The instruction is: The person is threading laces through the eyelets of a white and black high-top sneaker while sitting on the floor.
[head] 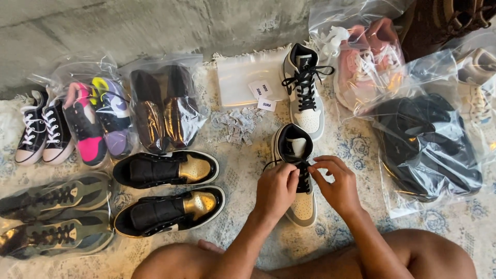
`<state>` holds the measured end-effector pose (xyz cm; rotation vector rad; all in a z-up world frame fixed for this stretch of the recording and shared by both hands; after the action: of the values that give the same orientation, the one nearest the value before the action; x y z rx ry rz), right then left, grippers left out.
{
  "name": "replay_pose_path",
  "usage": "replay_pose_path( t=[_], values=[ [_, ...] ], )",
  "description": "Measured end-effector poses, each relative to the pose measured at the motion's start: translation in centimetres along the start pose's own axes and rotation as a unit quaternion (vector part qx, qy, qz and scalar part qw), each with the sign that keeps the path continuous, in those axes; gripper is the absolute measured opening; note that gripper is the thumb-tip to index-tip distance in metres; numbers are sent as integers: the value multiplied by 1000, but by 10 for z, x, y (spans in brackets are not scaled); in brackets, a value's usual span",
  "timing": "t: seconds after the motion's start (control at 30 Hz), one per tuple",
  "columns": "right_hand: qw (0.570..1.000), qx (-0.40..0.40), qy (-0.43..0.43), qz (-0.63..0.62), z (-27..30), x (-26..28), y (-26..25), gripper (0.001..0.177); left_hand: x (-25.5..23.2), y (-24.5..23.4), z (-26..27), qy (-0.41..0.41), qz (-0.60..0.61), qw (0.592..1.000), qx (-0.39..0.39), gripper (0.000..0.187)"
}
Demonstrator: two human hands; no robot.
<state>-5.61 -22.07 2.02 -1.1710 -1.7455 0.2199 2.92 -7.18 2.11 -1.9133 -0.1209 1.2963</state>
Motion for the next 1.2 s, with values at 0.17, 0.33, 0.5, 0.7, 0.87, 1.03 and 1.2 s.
replay_pose_path(
  t=[0.17,0.33,0.5,0.7,0.87,1.03,1.2],
  values=[
    [1000,11,-6,-22,-2,-1,-2,7,9,1,-11,33,-103,993,52,15],
    [999,16,-48,6,-9,8,-14,9,-17,-40,-20,101,-138,984,44,9],
    [991,25,-104,75,-10,10,-22,10,10,-27,-21,115,-140,982,54,14],
    [990,15,-94,102,-1,-30,-34,9,13,-25,-22,127,-130,983,34,18],
    [990,17,-39,132,-2,-37,-67,9,18,-24,-24,112,-111,987,37,15],
    [984,30,44,171,10,-56,-94,9,19,-25,-25,113,-96,988,34,12],
    [970,-36,141,194,18,-61,-111,5,17,-27,-25,110,-86,989,49,9]
  ],
)
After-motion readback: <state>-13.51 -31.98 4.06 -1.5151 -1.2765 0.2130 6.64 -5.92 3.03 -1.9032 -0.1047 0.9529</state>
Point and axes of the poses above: each hand's wrist, its own z-axis away from the middle knuckle, its own y-axis out of the palm, x = y × z, the point moved 7 cm from there along -z, towards the middle knuckle, and after that the axes turned 8 degrees about -y, right-handed, at the moved point
